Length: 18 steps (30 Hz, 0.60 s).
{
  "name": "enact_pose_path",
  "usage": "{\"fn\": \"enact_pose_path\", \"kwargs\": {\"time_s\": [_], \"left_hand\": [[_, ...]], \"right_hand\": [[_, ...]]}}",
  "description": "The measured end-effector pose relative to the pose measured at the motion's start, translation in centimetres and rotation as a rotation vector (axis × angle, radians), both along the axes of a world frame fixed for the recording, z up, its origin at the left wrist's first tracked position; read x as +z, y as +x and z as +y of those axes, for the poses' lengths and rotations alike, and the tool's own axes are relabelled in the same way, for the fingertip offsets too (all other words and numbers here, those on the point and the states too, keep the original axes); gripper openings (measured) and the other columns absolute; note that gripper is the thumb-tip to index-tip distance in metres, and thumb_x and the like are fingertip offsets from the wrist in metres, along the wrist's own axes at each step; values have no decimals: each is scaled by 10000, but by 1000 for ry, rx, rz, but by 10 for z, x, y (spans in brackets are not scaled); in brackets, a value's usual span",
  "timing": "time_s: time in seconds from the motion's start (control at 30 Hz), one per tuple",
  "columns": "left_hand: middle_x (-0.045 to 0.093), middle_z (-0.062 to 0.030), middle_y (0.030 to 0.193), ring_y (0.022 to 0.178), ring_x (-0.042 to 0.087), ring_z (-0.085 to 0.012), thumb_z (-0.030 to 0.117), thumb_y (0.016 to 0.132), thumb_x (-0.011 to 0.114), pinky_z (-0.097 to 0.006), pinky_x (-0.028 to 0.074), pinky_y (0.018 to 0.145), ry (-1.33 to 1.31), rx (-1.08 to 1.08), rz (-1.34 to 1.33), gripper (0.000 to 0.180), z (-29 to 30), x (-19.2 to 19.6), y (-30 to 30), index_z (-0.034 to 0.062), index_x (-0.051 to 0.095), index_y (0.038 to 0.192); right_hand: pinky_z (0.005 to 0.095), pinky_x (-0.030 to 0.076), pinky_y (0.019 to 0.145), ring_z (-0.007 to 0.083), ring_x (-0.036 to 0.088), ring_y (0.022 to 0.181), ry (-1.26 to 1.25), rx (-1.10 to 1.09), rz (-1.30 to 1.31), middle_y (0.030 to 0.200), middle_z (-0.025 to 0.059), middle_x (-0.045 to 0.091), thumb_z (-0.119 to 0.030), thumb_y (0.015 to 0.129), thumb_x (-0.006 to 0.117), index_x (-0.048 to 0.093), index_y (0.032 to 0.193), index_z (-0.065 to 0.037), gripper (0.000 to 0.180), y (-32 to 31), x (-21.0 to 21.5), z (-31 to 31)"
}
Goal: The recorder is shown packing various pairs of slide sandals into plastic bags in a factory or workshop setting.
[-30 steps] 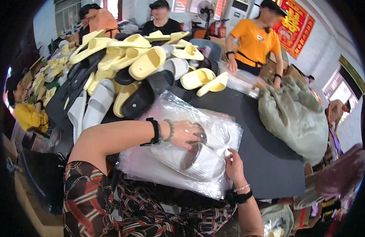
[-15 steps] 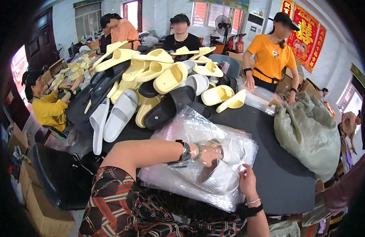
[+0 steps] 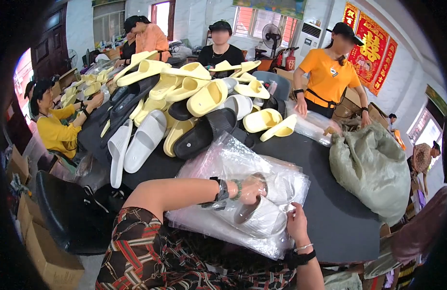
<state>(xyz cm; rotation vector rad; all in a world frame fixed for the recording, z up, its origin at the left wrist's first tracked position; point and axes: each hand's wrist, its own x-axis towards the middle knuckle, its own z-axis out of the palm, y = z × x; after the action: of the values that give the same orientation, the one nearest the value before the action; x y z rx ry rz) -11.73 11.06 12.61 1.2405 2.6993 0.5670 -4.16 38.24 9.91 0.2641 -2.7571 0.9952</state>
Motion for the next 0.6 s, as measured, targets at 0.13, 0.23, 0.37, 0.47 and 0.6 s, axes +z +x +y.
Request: {"fn": "enact_pose_path", "kwargs": {"time_s": [0.13,0.23,0.37,0.47,0.6], "left_hand": [[624,-204,1023,1071,546,-405,73,602,636,-482,445,899,45,-28,62,341,-4,-10,-2,71,699,937],[619,-199,1053,1082,540,-402,78,609,638,-483,439,917,56,-44,48,326,-2,-12,-2,63,688,931],[614,-190,1082,1103,538,-394,75,629,630,-472,439,930,82,-81,95,300,-3,-15,-2,43,666,925],[611,-194,1074,1102,544,-390,59,652,609,-454,446,933,44,-94,110,290,-10,-8,0,37,653,938],[597,-196,1095,1100,540,-401,36,685,583,-444,448,944,26,-75,12,302,-6,6,4,43,631,982]], "right_hand": [[421,511,743,342,625,813,14,14,-17,939,201,621,-1,868,594,517,1242,5,382,1,2,-2],[428,511,769,354,626,854,14,1,-36,969,211,619,-5,870,589,515,1248,-2,385,1,2,1],[441,508,815,374,623,925,14,-6,-62,1028,231,616,-29,880,574,513,1252,-9,378,1,2,3],[448,508,823,389,629,932,-5,-20,-96,1023,236,625,-42,886,568,510,1257,-10,376,-1,7,-4],[457,510,812,402,635,923,-21,-13,-93,1021,247,629,-37,890,562,514,1254,-6,369,-1,8,0]]}}
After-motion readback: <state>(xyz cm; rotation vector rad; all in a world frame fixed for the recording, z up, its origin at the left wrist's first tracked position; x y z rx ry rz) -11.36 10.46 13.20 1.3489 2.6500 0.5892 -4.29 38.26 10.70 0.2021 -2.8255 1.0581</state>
